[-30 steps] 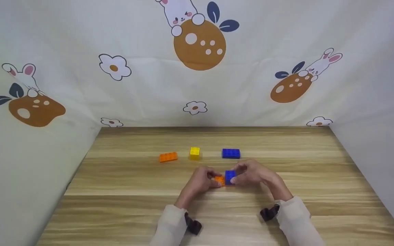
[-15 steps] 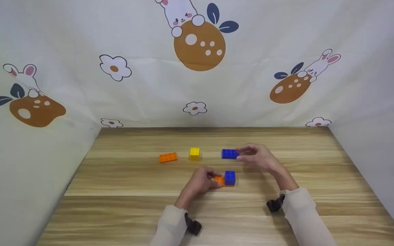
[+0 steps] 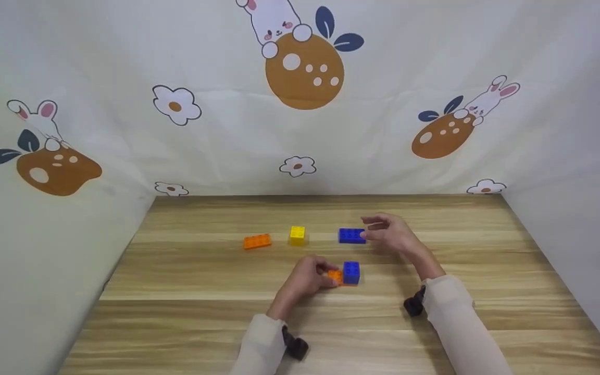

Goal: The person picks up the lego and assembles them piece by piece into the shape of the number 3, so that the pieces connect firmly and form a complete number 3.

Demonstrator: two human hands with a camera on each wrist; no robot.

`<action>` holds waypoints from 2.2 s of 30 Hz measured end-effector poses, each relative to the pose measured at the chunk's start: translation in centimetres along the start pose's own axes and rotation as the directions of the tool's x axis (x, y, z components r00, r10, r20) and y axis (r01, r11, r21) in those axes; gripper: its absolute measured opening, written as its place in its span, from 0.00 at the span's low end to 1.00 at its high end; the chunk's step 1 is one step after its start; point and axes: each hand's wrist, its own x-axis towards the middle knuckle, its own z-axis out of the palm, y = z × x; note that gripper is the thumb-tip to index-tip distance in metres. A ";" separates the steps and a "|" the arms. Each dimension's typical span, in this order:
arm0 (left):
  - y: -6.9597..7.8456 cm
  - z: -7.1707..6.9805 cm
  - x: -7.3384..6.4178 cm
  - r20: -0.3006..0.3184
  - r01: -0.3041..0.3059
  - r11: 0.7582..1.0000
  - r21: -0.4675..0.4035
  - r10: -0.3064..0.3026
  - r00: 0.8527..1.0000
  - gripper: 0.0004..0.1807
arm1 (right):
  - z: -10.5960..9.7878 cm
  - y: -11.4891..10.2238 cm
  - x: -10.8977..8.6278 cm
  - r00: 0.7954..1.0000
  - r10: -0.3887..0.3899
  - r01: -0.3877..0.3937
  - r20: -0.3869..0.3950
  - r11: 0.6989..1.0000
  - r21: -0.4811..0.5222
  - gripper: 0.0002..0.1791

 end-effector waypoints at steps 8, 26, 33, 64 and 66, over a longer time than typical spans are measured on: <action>0.0 0.1 -0.1 0.003 -0.015 1.000 -0.008 0.015 1.000 0.14 | 0.3 1.1 1.5 0.999 0.044 -0.045 0.025 0.998 0.034 0.33; -0.1 0.0 -0.1 0.001 -0.031 1.000 -0.003 0.031 1.000 0.15 | 0.7 1.0 2.3 0.997 0.074 -0.072 0.016 0.991 -0.111 0.31; -0.1 -0.1 0.0 0.002 -0.035 0.999 -0.012 0.035 0.999 0.14 | 0.7 0.7 2.7 0.995 0.101 -0.097 0.013 0.981 -0.171 0.28; -0.2 -0.1 0.0 -0.001 -0.043 0.999 -0.018 0.043 0.999 0.16 | 1.0 -3.6 -1.8 0.998 -0.051 0.053 0.021 0.992 -0.113 0.25; -0.2 -0.1 0.0 0.000 -0.045 0.999 -0.025 0.045 0.999 0.16 | 1.1 -3.8 -2.2 0.996 -0.082 0.085 0.029 0.989 -0.119 0.24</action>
